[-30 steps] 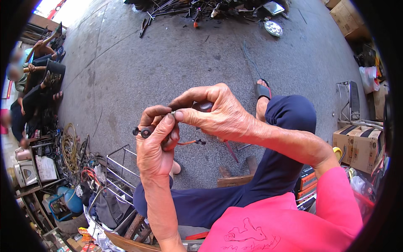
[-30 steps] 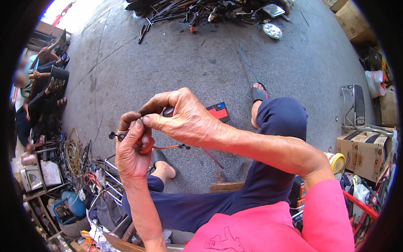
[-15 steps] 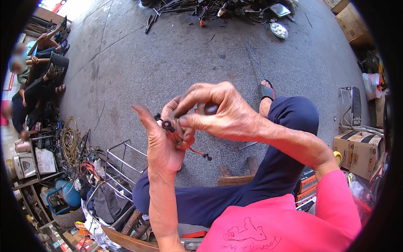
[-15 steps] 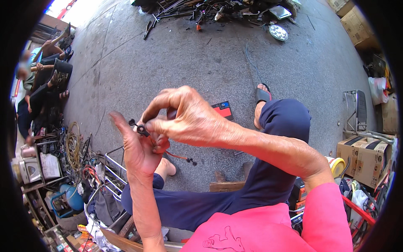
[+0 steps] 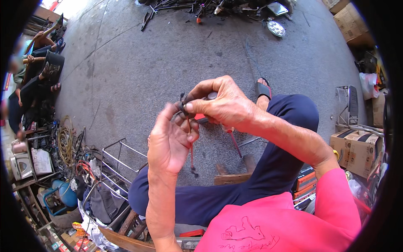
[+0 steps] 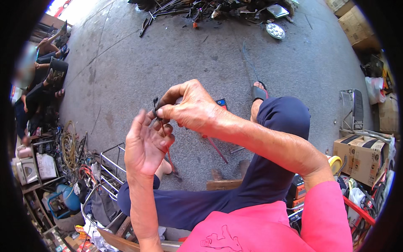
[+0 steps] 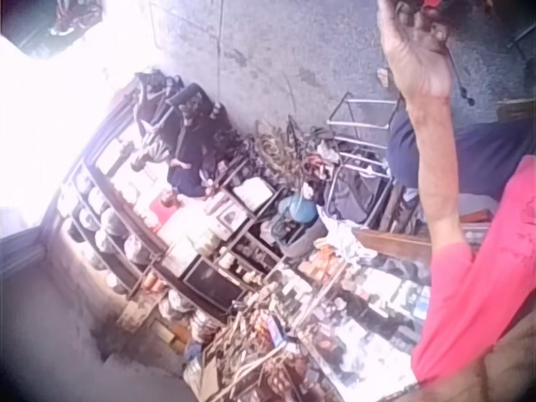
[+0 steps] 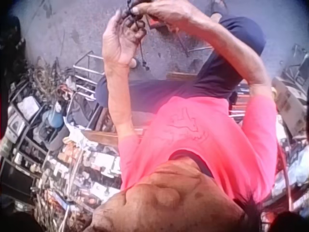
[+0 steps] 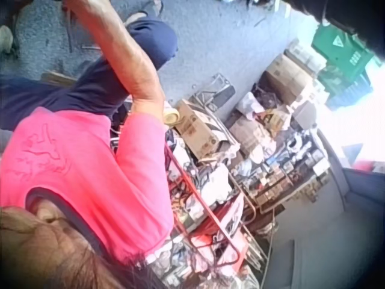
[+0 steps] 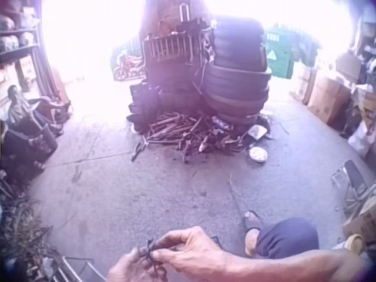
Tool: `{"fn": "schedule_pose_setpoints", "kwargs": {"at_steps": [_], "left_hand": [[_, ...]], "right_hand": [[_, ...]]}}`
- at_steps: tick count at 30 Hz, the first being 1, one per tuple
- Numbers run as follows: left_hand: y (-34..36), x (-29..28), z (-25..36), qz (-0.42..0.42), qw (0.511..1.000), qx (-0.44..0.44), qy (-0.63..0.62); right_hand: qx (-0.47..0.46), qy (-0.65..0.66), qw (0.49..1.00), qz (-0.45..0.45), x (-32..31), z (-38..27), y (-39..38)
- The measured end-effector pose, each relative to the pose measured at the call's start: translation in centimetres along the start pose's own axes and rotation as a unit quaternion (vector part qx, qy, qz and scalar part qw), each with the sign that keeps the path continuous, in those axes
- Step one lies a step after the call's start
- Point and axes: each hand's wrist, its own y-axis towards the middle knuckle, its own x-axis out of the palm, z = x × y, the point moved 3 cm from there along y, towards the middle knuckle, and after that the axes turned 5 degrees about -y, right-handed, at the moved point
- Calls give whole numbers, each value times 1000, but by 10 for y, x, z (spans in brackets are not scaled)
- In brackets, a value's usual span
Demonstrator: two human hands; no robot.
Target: The person sits on the floor in a cluttered workshop and uses a screwdriver to manipulate a small black electronic component. They repeatedly insert and remove the screwdriver from the component while holding it in their other hand.
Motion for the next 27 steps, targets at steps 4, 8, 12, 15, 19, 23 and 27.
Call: {"fn": "schedule_pose_setpoints", "kwargs": {"at_steps": [4,8,12,15,19,23,27], "left_hand": [[-2,-5,2,-29,990,95,101],[-2,-9,2,-15,982,136,129],[-4,-6,5,-11,956,198,214],[-6,-6,8,0,937,228,263],[-7,-6,9,-12,949,211,232],[-5,-8,8,-24,959,188,210],[-3,-6,6,-23,954,202,221]], "right_hand": [[-33,-33,999,27,-7,0,-1],[-148,-83,983,62,-2,2,-1],[-135,-84,985,66,-2,0,-3],[-132,-90,985,60,-1,-2,-4],[-184,-158,969,49,0,-1,-3],[-182,-171,966,61,-1,0,-3],[-171,-108,977,70,-3,4,-3]]}}
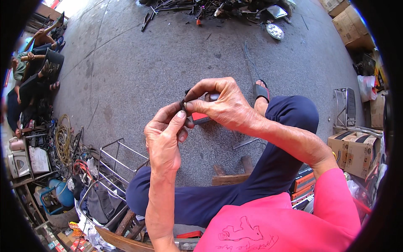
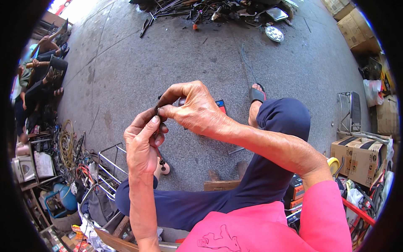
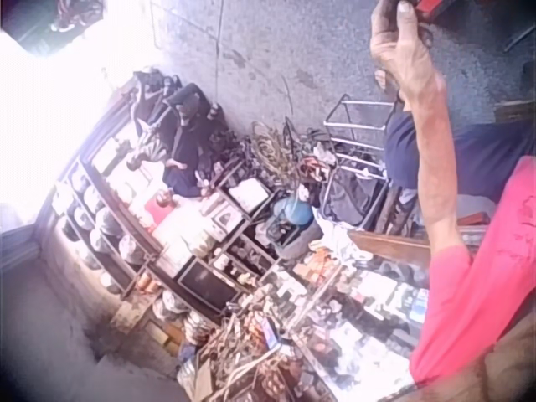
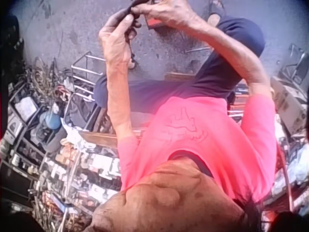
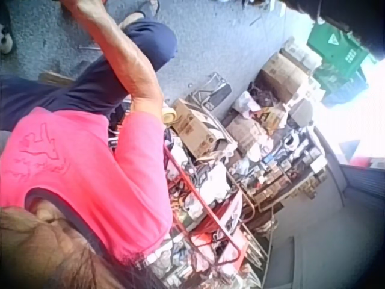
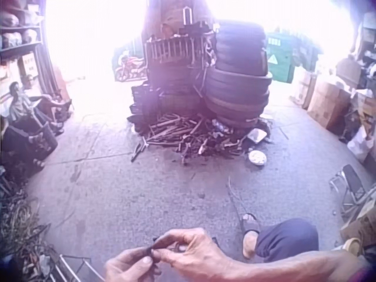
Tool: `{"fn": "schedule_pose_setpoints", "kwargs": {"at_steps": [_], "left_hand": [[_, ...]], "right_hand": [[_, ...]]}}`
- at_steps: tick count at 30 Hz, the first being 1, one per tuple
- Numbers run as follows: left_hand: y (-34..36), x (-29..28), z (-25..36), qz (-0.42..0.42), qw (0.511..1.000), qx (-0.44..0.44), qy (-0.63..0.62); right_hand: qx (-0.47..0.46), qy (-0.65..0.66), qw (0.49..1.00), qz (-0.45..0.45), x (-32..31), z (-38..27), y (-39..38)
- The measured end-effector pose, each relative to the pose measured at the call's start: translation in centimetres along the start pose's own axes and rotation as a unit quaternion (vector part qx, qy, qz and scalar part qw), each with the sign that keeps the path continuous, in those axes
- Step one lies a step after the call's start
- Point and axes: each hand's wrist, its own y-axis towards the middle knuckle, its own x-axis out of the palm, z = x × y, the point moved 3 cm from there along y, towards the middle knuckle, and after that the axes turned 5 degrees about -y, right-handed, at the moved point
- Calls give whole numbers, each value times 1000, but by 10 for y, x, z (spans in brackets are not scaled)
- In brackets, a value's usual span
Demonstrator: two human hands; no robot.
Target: The person sits on the floor in a cluttered workshop and uses a screwdriver to manipulate a small black electronic component. They repeatedly insert and remove the screwdriver from the component while holding it in their other hand.
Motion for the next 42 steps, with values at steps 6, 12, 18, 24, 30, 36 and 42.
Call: {"fn": "schedule_pose_setpoints", "kwargs": {"at_steps": [6,12,18,24,30,36,42], "left_hand": [[-1,1,2,14,997,44,69],[-2,6,2,31,992,46,111],[10,-6,4,42,997,6,69],[44,-32,-39,56,995,-42,75],[86,-87,-130,67,985,-154,39],[99,-141,-206,117,952,-260,-113],[123,-138,-202,120,949,-274,-102]], "right_hand": [[90,46,995,-21,-5,-2,3],[172,44,984,-33,-8,-8,1],[145,38,986,-75,-12,-16,-2],[5,-48,999,6,-29,-15,-2],[-18,-7,998,54,-54,-26,-8],[-10,2,997,80,-73,-18,-15],[-1,0,996,90,-85,-15,-19]]}}
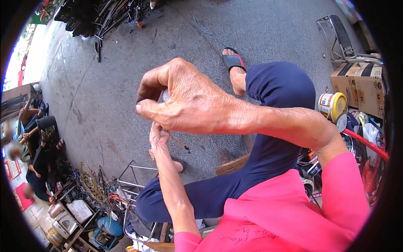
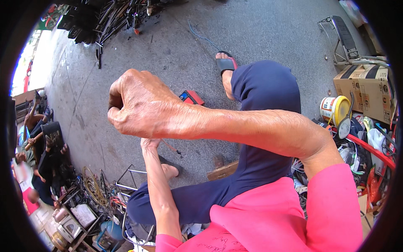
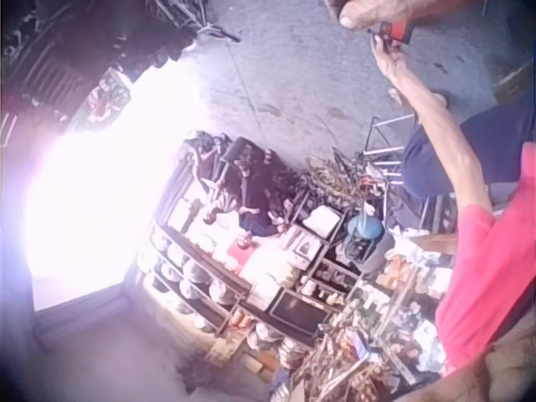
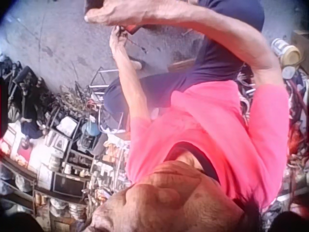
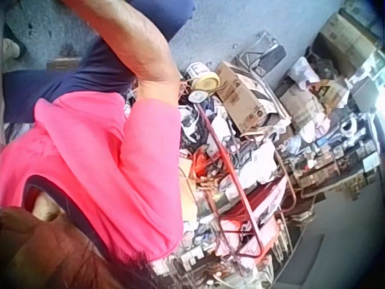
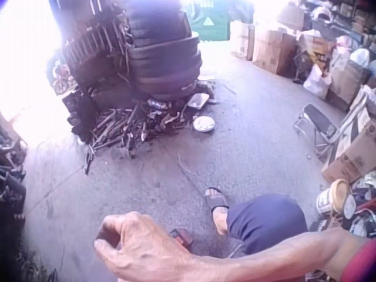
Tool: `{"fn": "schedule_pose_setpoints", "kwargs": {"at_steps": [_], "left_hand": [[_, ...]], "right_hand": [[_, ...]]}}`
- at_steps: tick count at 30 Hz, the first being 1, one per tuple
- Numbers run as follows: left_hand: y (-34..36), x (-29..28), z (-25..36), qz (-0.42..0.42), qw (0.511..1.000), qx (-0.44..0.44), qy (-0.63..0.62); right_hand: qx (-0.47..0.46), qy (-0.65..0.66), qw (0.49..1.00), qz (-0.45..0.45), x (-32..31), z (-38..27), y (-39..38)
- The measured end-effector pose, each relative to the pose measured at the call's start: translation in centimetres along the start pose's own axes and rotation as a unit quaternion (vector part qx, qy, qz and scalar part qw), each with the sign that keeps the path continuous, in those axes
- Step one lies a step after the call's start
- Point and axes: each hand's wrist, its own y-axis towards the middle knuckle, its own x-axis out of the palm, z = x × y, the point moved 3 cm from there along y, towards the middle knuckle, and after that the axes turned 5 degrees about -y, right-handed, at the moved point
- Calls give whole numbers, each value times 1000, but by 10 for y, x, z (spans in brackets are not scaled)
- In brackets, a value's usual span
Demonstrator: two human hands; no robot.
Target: The person sits on the floor in a cluttered workshop and uses a screwdriver to manipulate a small black electronic component. They repeatedly insert and remove the screwdriver from the component while holding it in their other hand.
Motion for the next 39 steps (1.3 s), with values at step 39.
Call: {"fn": "schedule_pose_setpoints", "kwargs": {"at_steps": [39], "left_hand": [[-58,67,-29,143,723,531,419]], "right_hand": [[-134,-97,979,116,26,11,5]]}}
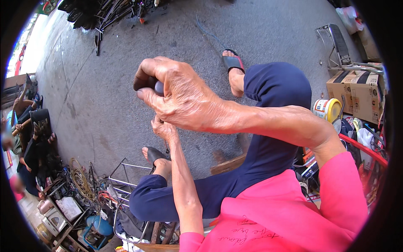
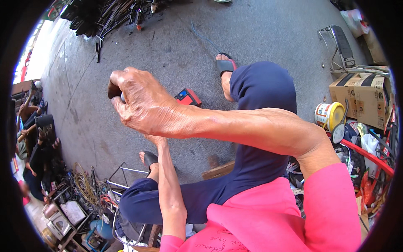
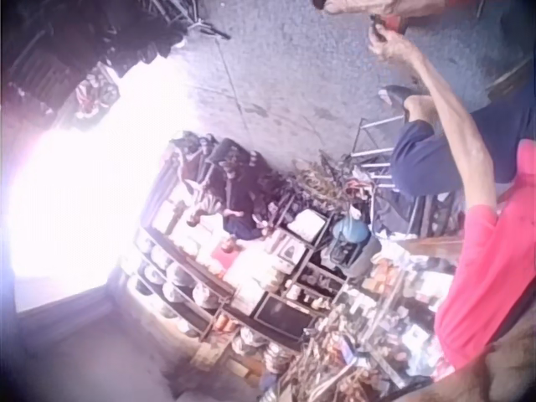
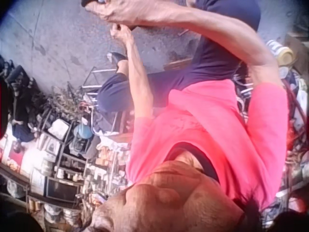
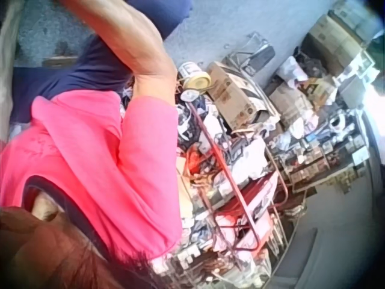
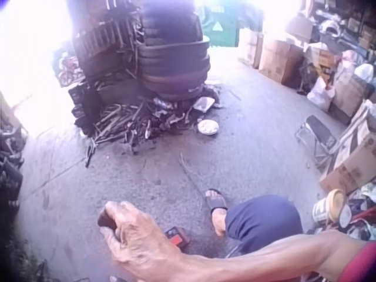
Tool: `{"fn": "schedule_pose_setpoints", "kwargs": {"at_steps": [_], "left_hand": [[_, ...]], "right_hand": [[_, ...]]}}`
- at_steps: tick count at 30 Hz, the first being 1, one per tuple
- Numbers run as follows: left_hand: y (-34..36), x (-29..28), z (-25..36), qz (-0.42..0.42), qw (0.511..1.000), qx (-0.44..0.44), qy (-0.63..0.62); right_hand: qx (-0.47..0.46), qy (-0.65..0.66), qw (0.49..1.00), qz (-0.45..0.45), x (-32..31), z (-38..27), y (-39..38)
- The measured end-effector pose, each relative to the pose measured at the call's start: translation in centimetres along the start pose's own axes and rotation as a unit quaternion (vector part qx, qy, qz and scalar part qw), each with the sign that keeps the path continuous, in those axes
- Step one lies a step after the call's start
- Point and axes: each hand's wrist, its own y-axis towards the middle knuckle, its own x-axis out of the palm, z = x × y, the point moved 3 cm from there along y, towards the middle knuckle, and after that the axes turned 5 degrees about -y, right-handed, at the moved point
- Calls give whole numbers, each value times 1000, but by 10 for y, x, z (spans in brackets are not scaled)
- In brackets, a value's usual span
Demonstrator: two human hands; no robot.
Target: The person sits on the floor in a cluttered workshop and uses a screwdriver to manipulate a small black electronic component. They repeatedly insert and remove the screwdriver from the component while holding it in their other hand.
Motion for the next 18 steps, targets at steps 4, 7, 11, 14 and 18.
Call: {"fn": "schedule_pose_setpoints", "kwargs": {"at_steps": [4,7,11,14,18], "left_hand": [[-5,-2,-15,25,997,0,72],[-1,-6,-20,-48,995,-64,59],[-3,-6,-11,-19,997,-36,64],[-4,-4,-10,-30,992,19,124],[-3,-4,-10,-30,993,24,109]], "right_hand": [[5,29,1000,11,20,8,-8],[-34,28,999,-14,30,9,-12],[-66,23,997,-46,46,17,-18],[-57,4,996,-66,53,29,-25],[-54,-16,992,-112,61,41,-34]]}}
